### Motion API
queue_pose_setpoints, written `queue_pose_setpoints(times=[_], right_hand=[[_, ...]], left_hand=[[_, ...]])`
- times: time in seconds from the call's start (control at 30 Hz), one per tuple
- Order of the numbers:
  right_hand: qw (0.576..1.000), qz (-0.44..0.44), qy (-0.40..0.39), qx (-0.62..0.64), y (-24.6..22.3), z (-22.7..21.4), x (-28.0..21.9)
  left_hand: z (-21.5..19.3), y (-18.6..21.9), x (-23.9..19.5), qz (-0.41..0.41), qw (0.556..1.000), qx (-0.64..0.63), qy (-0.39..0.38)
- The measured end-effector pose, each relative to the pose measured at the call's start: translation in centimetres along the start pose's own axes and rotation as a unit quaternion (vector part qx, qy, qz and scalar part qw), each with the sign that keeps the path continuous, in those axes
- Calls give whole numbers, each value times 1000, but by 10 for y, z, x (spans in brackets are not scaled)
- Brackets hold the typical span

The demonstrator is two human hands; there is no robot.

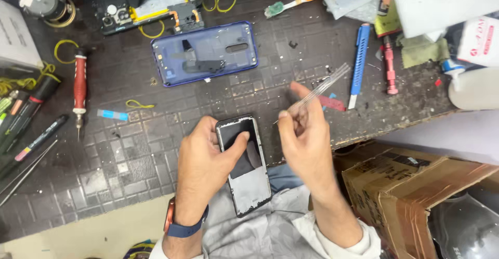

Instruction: The person scrapes adhesive residue from the back of a smartphone screen assembly using a metal spudger, then brushes the surface with a toothbrush. The person holds the screen with the left hand and uses the tools with the right hand throughout the clip.

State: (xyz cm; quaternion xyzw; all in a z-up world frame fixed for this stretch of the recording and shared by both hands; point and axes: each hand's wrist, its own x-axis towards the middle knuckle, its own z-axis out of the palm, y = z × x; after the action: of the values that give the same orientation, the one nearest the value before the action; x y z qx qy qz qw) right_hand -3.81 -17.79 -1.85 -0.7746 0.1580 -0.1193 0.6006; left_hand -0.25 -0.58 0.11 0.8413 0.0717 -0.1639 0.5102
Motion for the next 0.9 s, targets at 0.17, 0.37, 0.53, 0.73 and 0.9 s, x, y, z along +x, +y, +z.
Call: queue_pose_setpoints(times=[0.17, 0.37, 0.53, 0.73, 0.9], right_hand=[[996, 42, -36, -71, -1, -15, 27], [999, 27, -6, -16, 0, -32, 46], [997, 69, 28, 15, 0, -52, 62], [992, -8, 71, -101, -4, -68, 74], [972, -32, 94, -213, -8, -68, 80]], left_hand=[[0, 2, -1, -7, 1000, -21, -11], [0, 2, -2, 14, 1000, -26, -4], [0, 0, -2, 4, 999, -33, -9], [-1, 2, -2, -2, 999, -37, -8], [-2, 2, -3, -32, 999, -28, -12]])
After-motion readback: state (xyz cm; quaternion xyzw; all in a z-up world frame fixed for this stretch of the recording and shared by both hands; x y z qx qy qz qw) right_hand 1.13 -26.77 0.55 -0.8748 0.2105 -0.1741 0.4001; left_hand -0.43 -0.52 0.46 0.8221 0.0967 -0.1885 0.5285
